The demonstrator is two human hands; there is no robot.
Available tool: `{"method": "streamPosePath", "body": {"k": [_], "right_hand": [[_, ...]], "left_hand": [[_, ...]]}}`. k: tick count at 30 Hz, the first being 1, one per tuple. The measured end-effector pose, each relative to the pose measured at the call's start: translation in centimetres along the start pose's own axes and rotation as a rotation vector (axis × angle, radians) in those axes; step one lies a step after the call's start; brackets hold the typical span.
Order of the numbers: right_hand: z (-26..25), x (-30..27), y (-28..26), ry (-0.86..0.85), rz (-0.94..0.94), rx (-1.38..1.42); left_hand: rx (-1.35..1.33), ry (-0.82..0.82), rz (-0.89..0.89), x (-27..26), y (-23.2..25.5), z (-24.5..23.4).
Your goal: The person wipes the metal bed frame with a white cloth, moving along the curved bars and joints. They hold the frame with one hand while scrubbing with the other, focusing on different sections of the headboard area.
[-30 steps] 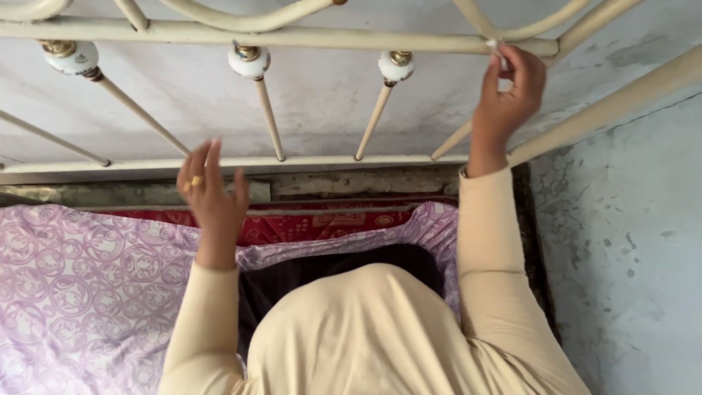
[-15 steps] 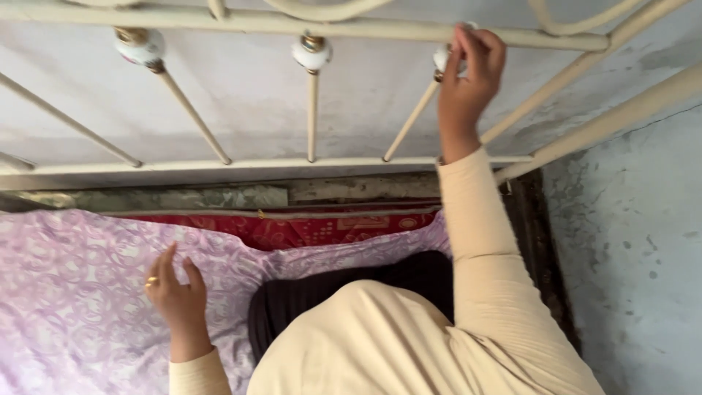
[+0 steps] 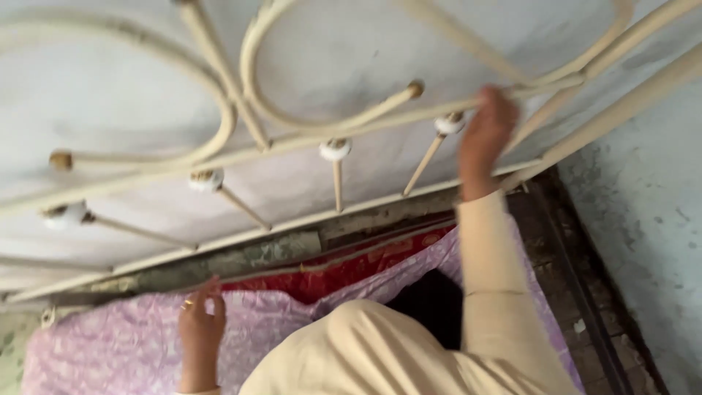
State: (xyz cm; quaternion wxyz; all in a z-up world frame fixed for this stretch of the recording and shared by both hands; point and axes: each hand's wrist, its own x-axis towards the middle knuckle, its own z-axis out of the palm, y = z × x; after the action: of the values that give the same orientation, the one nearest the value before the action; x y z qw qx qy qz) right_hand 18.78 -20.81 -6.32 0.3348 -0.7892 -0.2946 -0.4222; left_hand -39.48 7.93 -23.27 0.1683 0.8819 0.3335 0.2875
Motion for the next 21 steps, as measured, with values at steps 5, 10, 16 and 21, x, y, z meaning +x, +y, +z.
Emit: {"method": "streamPosePath", "body": {"k": [5,10,16,21], "right_hand": [[-1.0,0.9,-3.5,-0.098,-0.215,0.196],[-3.9,0.8,2.3,-0.097,-0.260,0.098],[-4.8,1.5,2.5,-0.110,-0.099,0.217],[-5.7,2.2,3.6,-0.204,-0.072,0.392]], "left_hand": [[0.144,0.244,0.387,15.0,10.2,-3.8],[0.076,0.469,0.505,22.4,22.3,-6.2],[0.209,0.628,0.367,24.0,25.0,-3.8],[0.288,0.665,0.309,23.8,25.0,-2.7]]}}
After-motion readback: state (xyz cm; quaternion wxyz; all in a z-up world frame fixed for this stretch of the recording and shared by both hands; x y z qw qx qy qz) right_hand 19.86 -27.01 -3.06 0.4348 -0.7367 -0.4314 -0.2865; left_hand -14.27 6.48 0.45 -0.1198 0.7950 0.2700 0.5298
